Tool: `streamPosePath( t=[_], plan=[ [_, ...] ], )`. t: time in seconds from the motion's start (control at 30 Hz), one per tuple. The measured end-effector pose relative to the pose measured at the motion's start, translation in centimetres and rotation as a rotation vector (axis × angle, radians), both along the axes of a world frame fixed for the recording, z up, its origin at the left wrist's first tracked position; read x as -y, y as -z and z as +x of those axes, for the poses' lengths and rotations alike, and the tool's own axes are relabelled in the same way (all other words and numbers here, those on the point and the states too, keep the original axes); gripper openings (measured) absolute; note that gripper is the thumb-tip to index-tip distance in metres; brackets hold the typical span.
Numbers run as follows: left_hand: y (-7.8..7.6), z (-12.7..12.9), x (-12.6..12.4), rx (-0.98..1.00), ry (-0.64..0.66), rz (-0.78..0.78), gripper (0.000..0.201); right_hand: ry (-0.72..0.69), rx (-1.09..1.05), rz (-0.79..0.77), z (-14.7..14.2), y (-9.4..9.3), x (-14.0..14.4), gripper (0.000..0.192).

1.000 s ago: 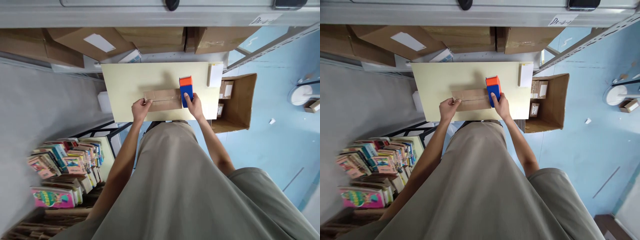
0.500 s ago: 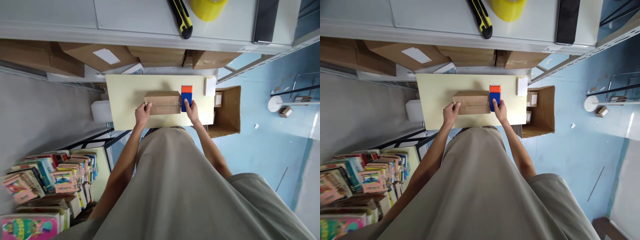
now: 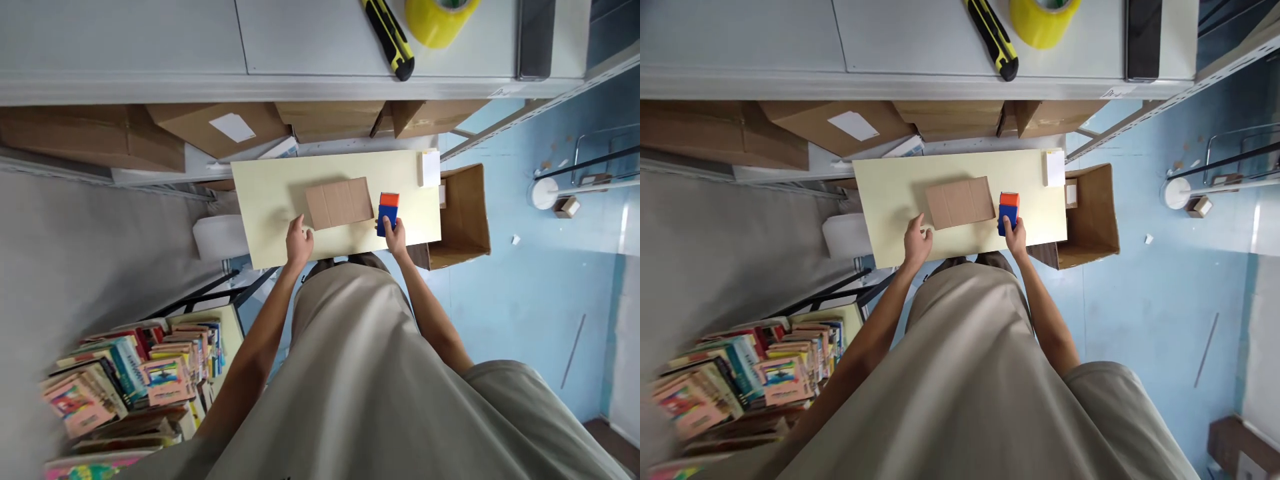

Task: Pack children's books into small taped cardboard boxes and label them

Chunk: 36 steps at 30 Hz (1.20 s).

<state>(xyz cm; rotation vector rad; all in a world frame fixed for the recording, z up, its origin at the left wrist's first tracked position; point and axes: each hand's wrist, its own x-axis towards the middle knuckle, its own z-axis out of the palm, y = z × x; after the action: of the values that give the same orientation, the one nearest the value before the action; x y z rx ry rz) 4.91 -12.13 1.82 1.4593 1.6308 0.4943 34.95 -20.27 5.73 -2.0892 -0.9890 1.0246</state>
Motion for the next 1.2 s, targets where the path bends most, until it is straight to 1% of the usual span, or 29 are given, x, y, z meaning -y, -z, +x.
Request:
streamPosePath(
  t=[0.07, 0.1, 0.2, 0.27, 0.33, 0.4, 0.47, 0.53, 0.63, 0.7, 0.77, 0.83, 0.9, 1.0, 1.1, 1.17, 1.2],
  plan=[
    [-1.1, 0.6, -0.4, 0.014, 0.013, 0.122, 0.051, 0.158, -0.101, 0.008, -0.2, -0.7, 1.1, 0.075],
    [-1.8, 1.2, -0.8, 0.027, 0.038, 0.174, 0.045, 0.209, -0.13, 0.019, -0.2, -1.1, 1.5, 0.075],
    [-4.4, 4.1, -2.3, 0.096, 0.162, 0.283, 0.03, 0.237, -0.115, 0.081, 0.6, -3.1, 2.1, 0.073],
    [-6.6, 6.8, -3.4, 0.15, 0.25, 0.35, 0.022, 0.224, -0.056, 0.139, 2.1, -4.8, 1.8, 0.069],
    [-8.9, 9.9, -4.4, 0.192, 0.306, 0.438, 0.015, 0.206, 0.012, 0.205, 4.2, -6.7, 1.0, 0.063],
    [-11.2, 13.4, -5.4, 0.221, 0.33, 0.545, 0.011, 0.177, 0.099, 0.261, 6.7, -8.5, -0.1, 0.059],
    [-13.5, 17.0, -6.4, 0.243, 0.342, 0.648, 0.014, 0.14, 0.203, 0.307, 9.4, -10.3, -1.4, 0.059],
    [-15.6, 21.0, -7.4, 0.263, 0.36, 0.719, 0.021, 0.116, 0.292, 0.359, 12.0, -12.0, -2.8, 0.062],
    [-17.9, 26.9, -9.2, 0.28, 0.382, 0.78, 0.032, 0.11, 0.34, 0.443, 15.7, -14.6, -4.7, 0.064],
    [-18.9, 30.7, -10.9, 0.275, 0.398, 0.804, 0.04, 0.114, 0.348, 0.485, 18.2, -16.1, -5.9, 0.065],
    [-19.3, 34.2, -13.1, 0.254, 0.427, 0.824, 0.048, 0.119, 0.357, 0.507, 20.6, -17.4, -7.1, 0.066],
    [-19.1, 37.5, -15.8, 0.222, 0.462, 0.849, 0.055, 0.106, 0.357, 0.506, 22.6, -18.2, -8.3, 0.067],
    [-18.3, 40.7, -18.8, 0.19, 0.481, 0.881, 0.062, 0.078, 0.358, 0.498, 24.2, -18.6, -9.4, 0.067],
    [-16.3, 45.0, -23.2, 0.144, 0.509, 0.9, 0.069, 0.038, 0.406, 0.512, 25.8, -18.5, -10.8, 0.068],
    [-14.3, 48.5, -26.7, 0.097, 0.535, 0.898, 0.076, 0.023, 0.437, 0.554, 26.7, -18.4, -11.6, 0.067],
    [-13.7, 49.9, -28.1, 0.073, 0.53, 0.87, 0.076, 0.038, 0.413, 0.57, 27.1, -18.6, -11.7, 0.065],
    [-13.8, 50.1, -28.3, 0.069, 0.521, 0.859, 0.076, 0.053, 0.392, 0.572, 27.3, -18.6, -11.5, 0.065]
  ],
)
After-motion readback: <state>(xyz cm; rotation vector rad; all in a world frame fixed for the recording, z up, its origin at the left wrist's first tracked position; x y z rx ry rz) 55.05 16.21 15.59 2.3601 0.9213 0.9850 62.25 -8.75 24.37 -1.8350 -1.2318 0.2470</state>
